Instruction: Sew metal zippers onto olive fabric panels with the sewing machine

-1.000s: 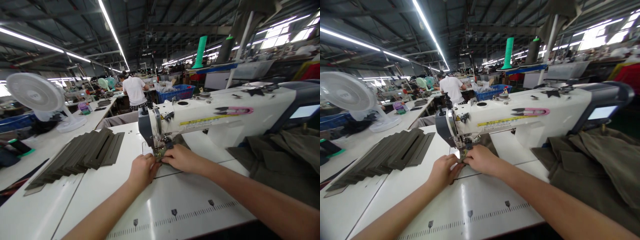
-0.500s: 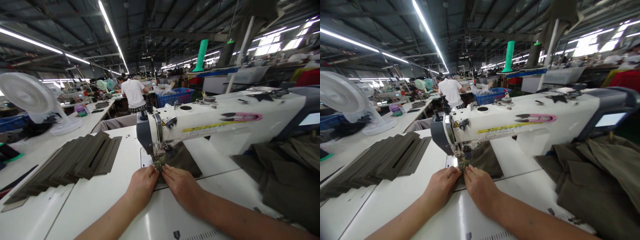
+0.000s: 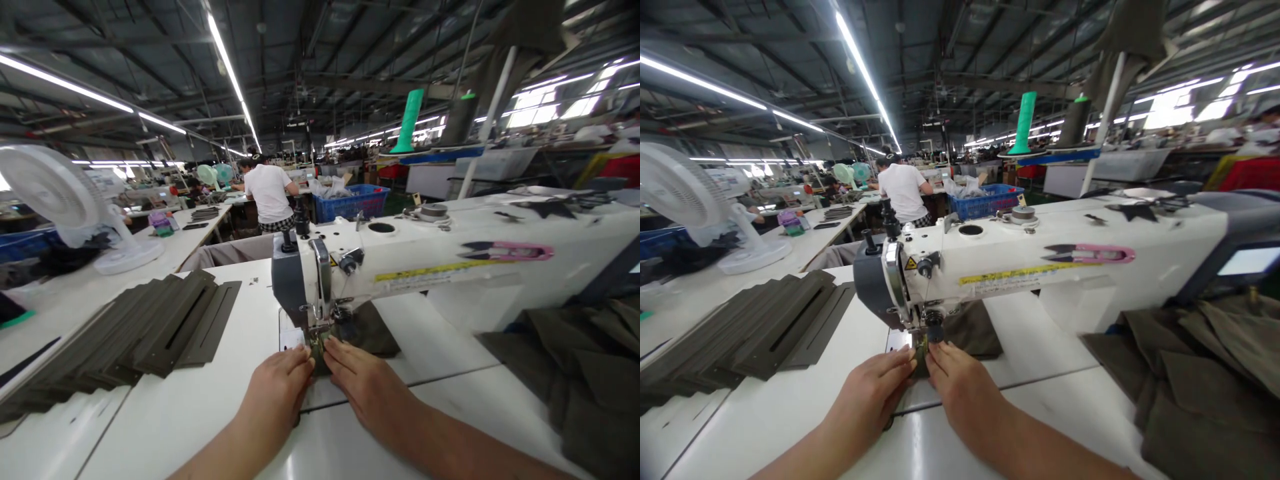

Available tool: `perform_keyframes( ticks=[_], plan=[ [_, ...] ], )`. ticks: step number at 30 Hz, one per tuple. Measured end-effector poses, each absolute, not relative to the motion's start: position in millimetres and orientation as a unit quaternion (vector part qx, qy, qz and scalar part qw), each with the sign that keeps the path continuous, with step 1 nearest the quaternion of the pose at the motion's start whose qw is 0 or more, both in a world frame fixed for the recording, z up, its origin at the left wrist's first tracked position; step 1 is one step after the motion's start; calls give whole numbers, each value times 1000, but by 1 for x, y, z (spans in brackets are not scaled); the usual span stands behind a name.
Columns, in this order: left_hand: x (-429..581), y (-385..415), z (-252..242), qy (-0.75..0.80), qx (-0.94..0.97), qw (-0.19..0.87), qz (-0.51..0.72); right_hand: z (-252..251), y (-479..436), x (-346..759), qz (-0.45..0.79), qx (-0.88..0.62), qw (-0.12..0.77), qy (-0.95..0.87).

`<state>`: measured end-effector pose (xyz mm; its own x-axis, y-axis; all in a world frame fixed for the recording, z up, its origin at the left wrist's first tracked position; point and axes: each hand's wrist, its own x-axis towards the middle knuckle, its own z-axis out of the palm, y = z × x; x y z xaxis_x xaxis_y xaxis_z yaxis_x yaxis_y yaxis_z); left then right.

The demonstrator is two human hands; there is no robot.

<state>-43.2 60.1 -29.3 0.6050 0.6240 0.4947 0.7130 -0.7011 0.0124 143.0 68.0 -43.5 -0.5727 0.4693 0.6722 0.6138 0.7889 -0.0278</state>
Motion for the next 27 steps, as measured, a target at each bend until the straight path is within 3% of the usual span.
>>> perform_keyframes(
  ticks=[10, 27],
  plan=[
    [-35, 71, -25, -366, -897, 120, -217, -41, 83, 140, -123, -276, 342, -890],
    [-39, 86, -27, -384, -894, 105, -207, -40, 94, 142, 37, -329, 309, -891]
  ],
)
